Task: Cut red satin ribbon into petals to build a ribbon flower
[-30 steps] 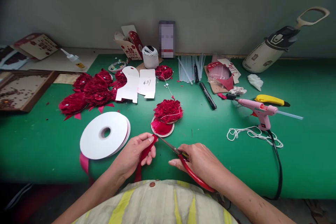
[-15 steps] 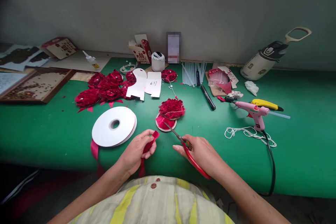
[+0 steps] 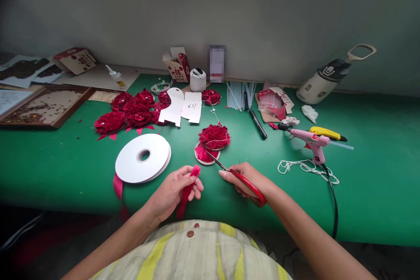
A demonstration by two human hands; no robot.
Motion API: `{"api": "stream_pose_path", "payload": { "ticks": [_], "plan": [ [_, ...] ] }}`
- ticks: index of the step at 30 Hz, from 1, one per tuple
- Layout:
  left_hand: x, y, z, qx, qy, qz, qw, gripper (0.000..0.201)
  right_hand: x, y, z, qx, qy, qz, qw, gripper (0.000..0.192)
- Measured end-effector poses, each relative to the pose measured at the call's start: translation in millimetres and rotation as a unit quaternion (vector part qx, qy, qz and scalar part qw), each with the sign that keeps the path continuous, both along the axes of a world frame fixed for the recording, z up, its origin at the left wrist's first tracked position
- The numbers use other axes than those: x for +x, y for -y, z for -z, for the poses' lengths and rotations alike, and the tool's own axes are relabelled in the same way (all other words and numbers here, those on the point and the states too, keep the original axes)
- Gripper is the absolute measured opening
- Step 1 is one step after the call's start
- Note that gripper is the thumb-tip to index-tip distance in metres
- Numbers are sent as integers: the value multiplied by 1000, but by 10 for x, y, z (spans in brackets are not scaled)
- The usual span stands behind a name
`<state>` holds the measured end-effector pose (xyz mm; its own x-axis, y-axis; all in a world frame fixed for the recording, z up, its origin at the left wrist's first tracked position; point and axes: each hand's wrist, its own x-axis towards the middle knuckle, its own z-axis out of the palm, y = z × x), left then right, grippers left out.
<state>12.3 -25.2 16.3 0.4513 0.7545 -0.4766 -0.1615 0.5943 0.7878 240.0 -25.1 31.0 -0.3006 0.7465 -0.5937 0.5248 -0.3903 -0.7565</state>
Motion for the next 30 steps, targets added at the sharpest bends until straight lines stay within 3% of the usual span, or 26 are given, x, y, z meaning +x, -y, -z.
{"api": "stream_pose_path", "payload": {
  "ticks": [4,10,15,23,26,30],
  "plan": [
    [-31,-5,-23,-5,9,9,1000,16,38,15,-34,-21,-40,17,999,51],
    [-8,15,-20,-4,26,21,999,15,-3,87,-84,45,62,-2,997,50],
    [16,31,-7,-11,24,32,999,18,-63,75,5,183,213,-48,959,49],
    [-20,22,47,-6,-11,19,1000,29,-95,155,-18,230,300,-66,923,43],
    [-42,-12,68,-4,-34,1,999,32,-67,264,-69,223,296,-58,927,40],
    [-51,-59,81,11,-15,-15,1000,23,-76,367,-151,195,224,-31,954,36]
  ]
}}
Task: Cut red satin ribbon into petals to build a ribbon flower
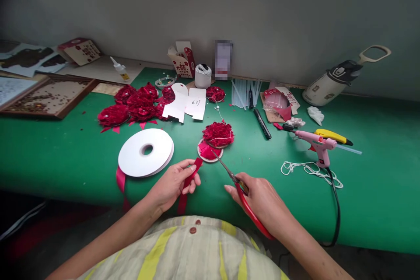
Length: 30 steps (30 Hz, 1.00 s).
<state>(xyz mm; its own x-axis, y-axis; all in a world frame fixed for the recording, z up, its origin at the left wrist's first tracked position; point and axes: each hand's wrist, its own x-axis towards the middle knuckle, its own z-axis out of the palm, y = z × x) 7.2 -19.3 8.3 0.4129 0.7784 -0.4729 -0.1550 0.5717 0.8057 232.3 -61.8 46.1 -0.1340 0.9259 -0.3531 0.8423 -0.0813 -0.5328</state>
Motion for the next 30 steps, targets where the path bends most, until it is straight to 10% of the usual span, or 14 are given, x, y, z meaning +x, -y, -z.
{"api": "stream_pose_path", "payload": {
  "ticks": [14,30],
  "plan": [
    [82,20,-123,15,37,90,995,20,-562,-485,213,90,-361,90,924,31],
    [79,-182,16,26,-21,35,999,20,33,-13,-102,-67,-40,-35,996,38]
  ]
}}
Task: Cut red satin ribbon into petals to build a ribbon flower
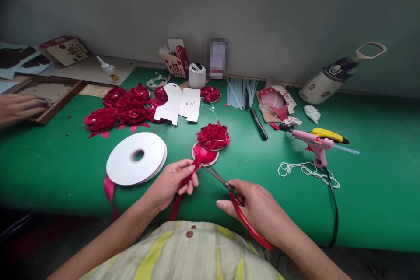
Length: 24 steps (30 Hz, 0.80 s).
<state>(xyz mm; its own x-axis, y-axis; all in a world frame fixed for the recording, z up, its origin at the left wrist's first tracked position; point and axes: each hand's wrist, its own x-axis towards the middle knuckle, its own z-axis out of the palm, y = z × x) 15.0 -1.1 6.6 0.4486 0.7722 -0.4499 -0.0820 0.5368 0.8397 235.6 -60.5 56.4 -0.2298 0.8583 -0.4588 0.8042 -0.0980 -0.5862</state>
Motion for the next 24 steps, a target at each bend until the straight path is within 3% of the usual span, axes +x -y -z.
{"api": "stream_pose_path", "payload": {
  "ticks": [6,16,24],
  "plan": [
    [44,-31,7,-21,2,14,1000,19,-120,-153,116,17,-2,-16,1000,37],
    [42,-83,22,-52,-10,22,998,15,-60,-192,218,2,-28,-14,999,35],
    [54,-108,33,-58,-14,24,998,16,-46,-241,192,-2,-32,-13,999,37]
  ]
}}
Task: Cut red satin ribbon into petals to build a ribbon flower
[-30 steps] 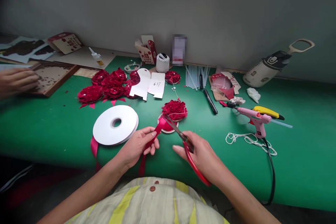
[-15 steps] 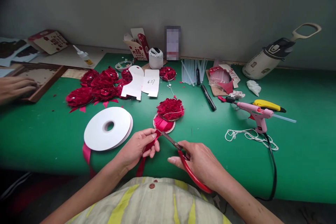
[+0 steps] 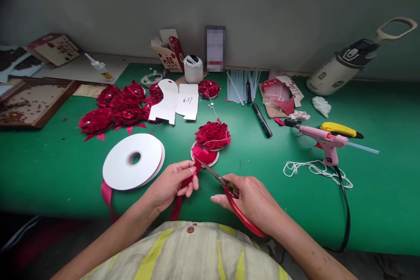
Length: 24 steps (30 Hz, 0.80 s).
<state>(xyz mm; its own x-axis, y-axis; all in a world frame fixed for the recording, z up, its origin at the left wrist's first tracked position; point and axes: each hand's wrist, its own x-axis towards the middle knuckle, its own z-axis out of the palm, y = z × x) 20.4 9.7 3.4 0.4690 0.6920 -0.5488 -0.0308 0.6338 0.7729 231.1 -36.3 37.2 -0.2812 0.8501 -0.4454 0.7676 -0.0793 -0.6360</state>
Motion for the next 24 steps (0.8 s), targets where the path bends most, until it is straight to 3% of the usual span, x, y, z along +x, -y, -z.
{"api": "stream_pose_path", "payload": {
  "ticks": [14,24],
  "plan": [
    [-12,31,-24,-2,9,-8,1000,18,-48,6,-40,0,-1,-5,1000,37],
    [-24,4,7,-9,3,-5,1000,17,-11,-17,90,23,27,-21,999,42]
  ]
}}
